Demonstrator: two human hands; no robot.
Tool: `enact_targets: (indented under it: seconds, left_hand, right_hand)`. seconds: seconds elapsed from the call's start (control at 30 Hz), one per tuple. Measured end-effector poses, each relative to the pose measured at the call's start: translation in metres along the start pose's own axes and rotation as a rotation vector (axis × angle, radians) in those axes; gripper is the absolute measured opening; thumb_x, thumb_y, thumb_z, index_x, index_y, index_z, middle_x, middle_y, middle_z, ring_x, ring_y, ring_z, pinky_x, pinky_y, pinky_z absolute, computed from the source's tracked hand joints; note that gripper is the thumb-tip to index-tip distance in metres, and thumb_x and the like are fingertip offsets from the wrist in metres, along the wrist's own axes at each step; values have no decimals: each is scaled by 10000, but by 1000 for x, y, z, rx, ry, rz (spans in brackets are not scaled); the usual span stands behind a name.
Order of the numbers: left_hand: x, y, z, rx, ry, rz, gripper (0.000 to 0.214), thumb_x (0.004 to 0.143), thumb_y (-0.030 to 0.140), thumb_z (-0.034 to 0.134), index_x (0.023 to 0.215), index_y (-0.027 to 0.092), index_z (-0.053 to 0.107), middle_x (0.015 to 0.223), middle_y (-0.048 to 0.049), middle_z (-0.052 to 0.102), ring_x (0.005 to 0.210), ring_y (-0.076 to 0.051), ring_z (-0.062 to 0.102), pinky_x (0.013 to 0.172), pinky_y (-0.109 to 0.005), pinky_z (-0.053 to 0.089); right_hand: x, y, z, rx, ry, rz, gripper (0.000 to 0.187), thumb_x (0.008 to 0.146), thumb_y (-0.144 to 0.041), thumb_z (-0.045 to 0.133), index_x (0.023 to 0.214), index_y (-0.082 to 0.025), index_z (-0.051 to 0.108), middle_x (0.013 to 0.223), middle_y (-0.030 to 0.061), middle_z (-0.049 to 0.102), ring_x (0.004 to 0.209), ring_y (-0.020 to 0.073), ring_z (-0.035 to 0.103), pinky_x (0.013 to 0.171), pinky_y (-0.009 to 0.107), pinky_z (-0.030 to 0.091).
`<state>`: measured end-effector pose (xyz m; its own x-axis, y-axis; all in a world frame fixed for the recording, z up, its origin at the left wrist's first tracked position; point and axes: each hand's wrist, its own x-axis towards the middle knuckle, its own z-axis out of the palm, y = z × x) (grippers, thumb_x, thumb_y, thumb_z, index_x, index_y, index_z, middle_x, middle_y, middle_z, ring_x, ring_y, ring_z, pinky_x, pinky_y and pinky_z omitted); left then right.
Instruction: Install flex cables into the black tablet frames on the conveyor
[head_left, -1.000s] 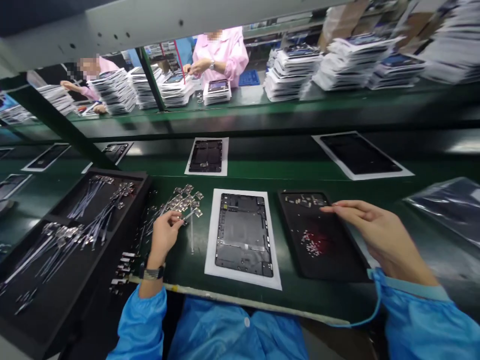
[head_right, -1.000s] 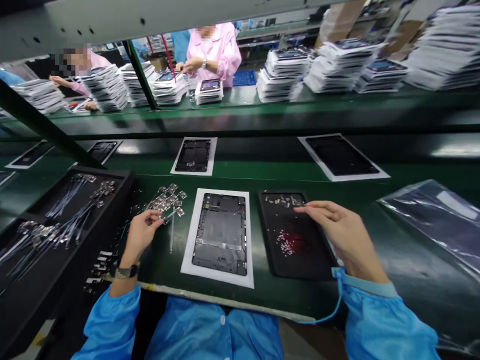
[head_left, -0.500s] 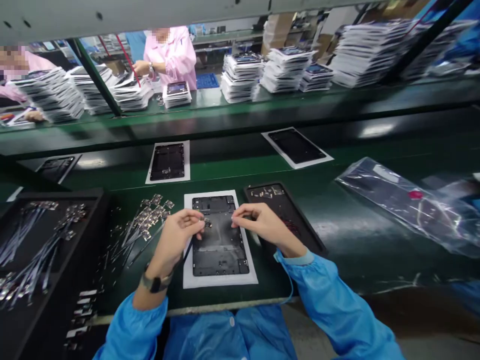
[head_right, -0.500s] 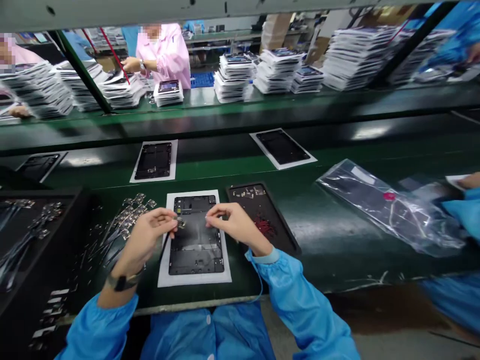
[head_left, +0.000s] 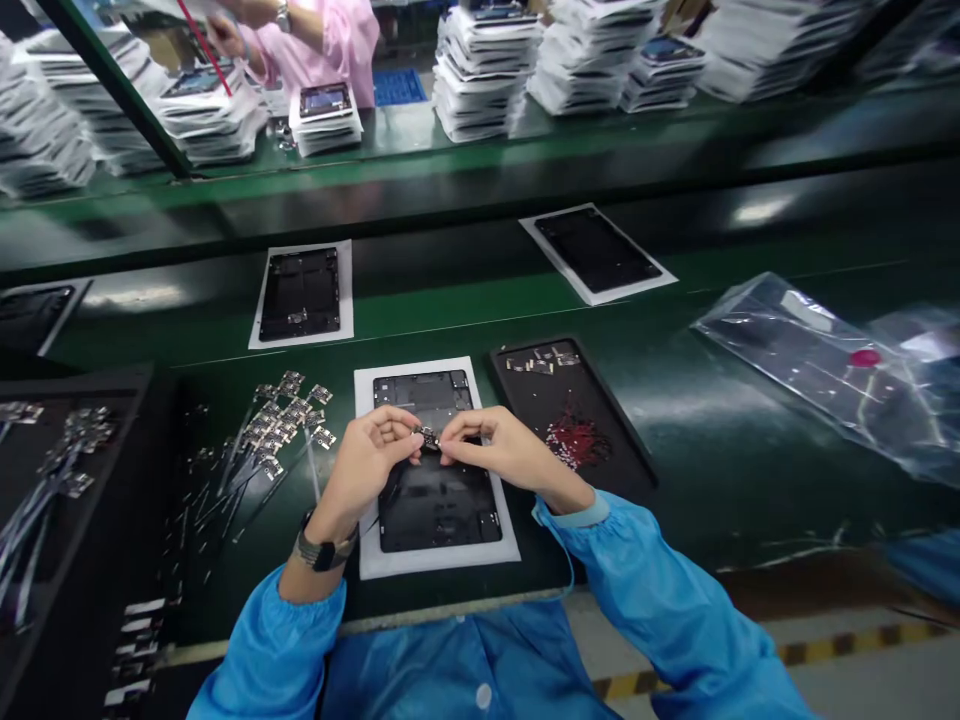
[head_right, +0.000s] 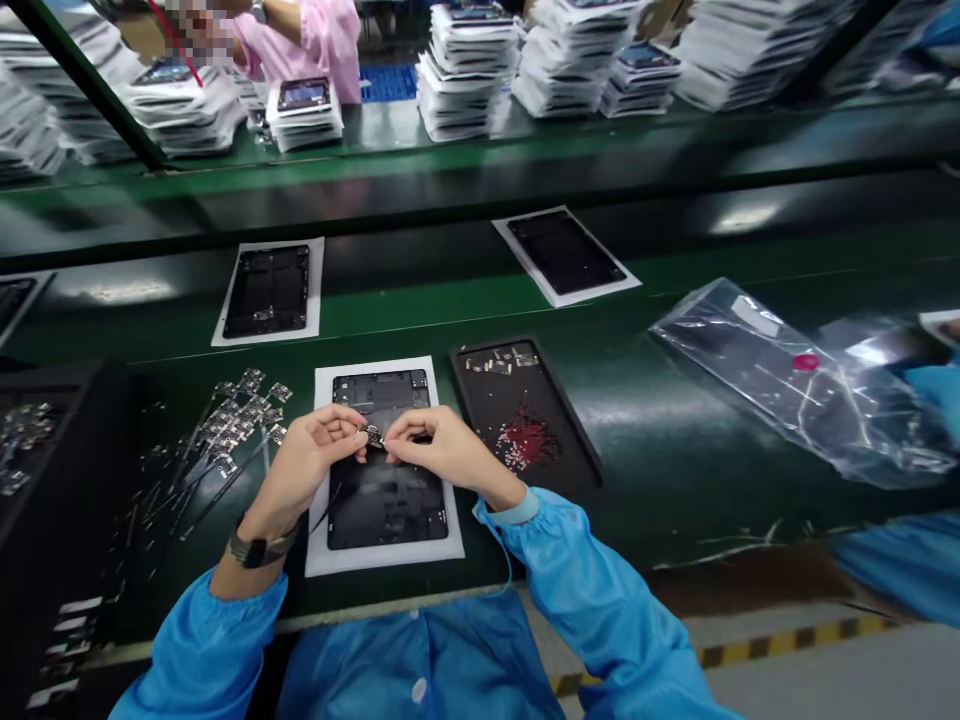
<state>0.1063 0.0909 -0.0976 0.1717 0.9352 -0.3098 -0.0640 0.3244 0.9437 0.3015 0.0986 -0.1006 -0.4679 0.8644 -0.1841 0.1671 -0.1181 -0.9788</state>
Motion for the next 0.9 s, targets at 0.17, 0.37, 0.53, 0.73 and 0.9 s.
enact_targets:
  seconds: [0.17,0.37,0.53,0.73,0.9]
  left_hand:
    - [0,-1,-1,1,-19,-20,225,675,232,763,843,135,650,599,11,631,563,-127,609,606,-252,486]
    - [0,-3,0,-15,-32,-38,227,684,234,766,851,139,647,602,8,638,567,-131,618,620,-255,486]
    - [2,-3,1,-21,-31,-68,252,665,249,788,840,137,645,597,6,637,557,-132,615,605,-252,476]
    - [2,-2,2,5,-30,-68,245,664,245,783,834,139,641,597,4,644,563,-134,619,617,-259,485]
    - [2,-2,1,47,-85,-55,221,678,247,772,821,147,637,589,-1,645,554,-138,616,607,-260,475]
  right_hand:
    - [0,1,0,-15,12,5,281,800,-439,698,772,-160,682,708,51,737,686,176,673,698,296,510]
    - [0,2,-1,-50,22,-5,206,807,-368,673,766,-167,681,710,46,740,684,173,674,700,298,521]
    - [-2,1,-3,-63,15,11,187,808,-347,662,767,-166,681,713,44,744,698,178,679,712,302,526]
    - [-1,5,-3,-62,-4,50,186,803,-338,662,772,-156,682,708,49,746,684,169,674,695,287,516]
    - [-1,8,-5,-20,-47,72,203,801,-358,685,766,-158,685,699,44,745,681,166,682,695,280,511]
